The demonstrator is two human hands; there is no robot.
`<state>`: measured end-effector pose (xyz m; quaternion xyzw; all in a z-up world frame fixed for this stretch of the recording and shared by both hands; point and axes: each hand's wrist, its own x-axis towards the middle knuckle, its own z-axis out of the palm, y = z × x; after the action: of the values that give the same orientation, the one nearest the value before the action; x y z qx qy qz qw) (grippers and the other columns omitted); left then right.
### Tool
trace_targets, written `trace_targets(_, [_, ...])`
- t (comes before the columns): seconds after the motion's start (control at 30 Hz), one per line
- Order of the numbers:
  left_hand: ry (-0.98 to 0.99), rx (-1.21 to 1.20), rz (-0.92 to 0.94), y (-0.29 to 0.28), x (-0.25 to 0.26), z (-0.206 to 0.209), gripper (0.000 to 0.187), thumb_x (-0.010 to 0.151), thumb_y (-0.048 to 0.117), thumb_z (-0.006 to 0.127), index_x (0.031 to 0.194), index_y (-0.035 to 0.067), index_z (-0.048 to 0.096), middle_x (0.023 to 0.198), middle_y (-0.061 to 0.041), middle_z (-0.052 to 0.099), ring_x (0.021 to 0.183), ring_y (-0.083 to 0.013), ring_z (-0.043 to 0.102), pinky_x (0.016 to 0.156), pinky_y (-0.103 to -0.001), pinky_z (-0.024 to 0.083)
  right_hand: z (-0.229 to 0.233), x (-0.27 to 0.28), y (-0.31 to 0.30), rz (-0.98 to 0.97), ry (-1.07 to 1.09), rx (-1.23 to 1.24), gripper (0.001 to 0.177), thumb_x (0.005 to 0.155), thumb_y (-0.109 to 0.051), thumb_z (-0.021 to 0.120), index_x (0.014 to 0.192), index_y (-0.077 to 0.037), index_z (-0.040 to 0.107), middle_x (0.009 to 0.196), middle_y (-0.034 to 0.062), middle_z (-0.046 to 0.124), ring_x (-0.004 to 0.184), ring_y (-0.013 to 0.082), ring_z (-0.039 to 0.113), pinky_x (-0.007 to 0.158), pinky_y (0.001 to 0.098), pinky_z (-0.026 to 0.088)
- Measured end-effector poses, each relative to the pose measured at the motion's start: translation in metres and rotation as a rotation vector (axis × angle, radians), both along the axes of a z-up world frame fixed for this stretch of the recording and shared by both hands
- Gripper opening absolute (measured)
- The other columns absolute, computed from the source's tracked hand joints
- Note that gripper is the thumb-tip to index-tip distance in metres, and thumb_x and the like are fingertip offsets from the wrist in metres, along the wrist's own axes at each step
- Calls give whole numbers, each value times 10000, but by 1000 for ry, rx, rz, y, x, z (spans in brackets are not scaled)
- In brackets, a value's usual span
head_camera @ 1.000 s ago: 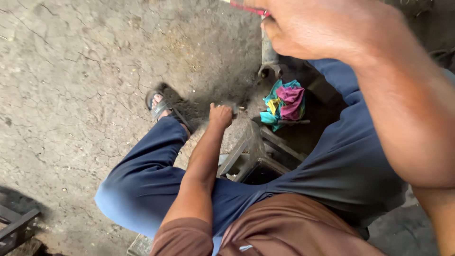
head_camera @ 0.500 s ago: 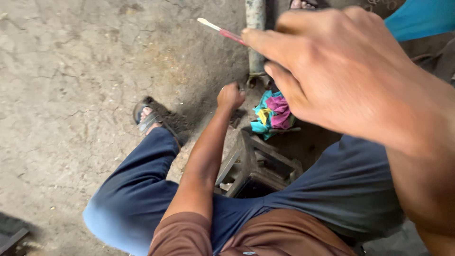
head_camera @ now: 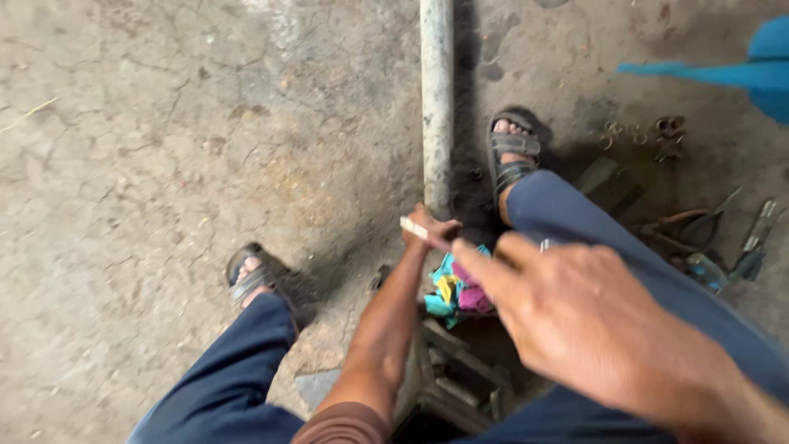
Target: The person manipulates a metal universal joint and a pipe by hand, using a screwdriver and a hammer to clean or dislodge internal components while sitting on the floor.
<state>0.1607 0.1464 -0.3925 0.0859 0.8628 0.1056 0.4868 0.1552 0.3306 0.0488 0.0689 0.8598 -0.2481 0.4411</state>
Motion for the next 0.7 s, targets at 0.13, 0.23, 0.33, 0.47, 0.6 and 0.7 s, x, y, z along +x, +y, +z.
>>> trace_targets(0.13, [-107,113,50,-18,-43,66,721,593,666,774,983,61,797,851,-169,796,792,-294,776,768,-430,588,9,-12,1,-42,409,-11,625,831,-103,642,1448,-99,544,861,134,663,585,260,660,519,388,557])
trace_targets(0.23, [-375,631,363,-45,-88,144,584,570,445,896,952,28,750,864,-114,785,751,-249,751,683,-408,623,6,-14,3,-59,358,54,573,1016,-176,604,1578,-241,512,831,107,680,656,249,678,567,355,563])
trace_targets(0.33, [-595,768,480,-47,-148,230,436,760,400,811,956,15,755,841,-87,743,750,-214,693,685,-359,539,10,-15,4,-212,784,-93,425,947,-56,659,1370,-15,628,943,195,688,823,382,676,704,460,525])
trace_targets(0.47, [-854,1045,952,-39,-188,322,479,814,474,711,1036,52,661,901,-120,679,815,-268,670,731,-430,567,11,-21,-15,-297,839,-213,365,904,-75,725,1258,-3,676,941,200,676,811,370,662,728,435,528])
trace_targets(0.6, [-844,1242,951,-33,-195,355,632,819,604,660,1108,46,594,946,-151,626,817,-300,648,687,-498,570,10,-19,-26,-426,967,-355,343,915,-68,729,1247,6,679,1018,156,729,892,236,717,795,347,563])
trace_targets(0.7, [-752,1215,959,-28,-196,348,664,856,581,670,1199,17,606,1045,-157,616,866,-277,628,711,-455,535,7,-30,-18,-490,793,-373,353,894,-73,734,1239,-6,700,965,124,758,827,152,695,736,315,563])
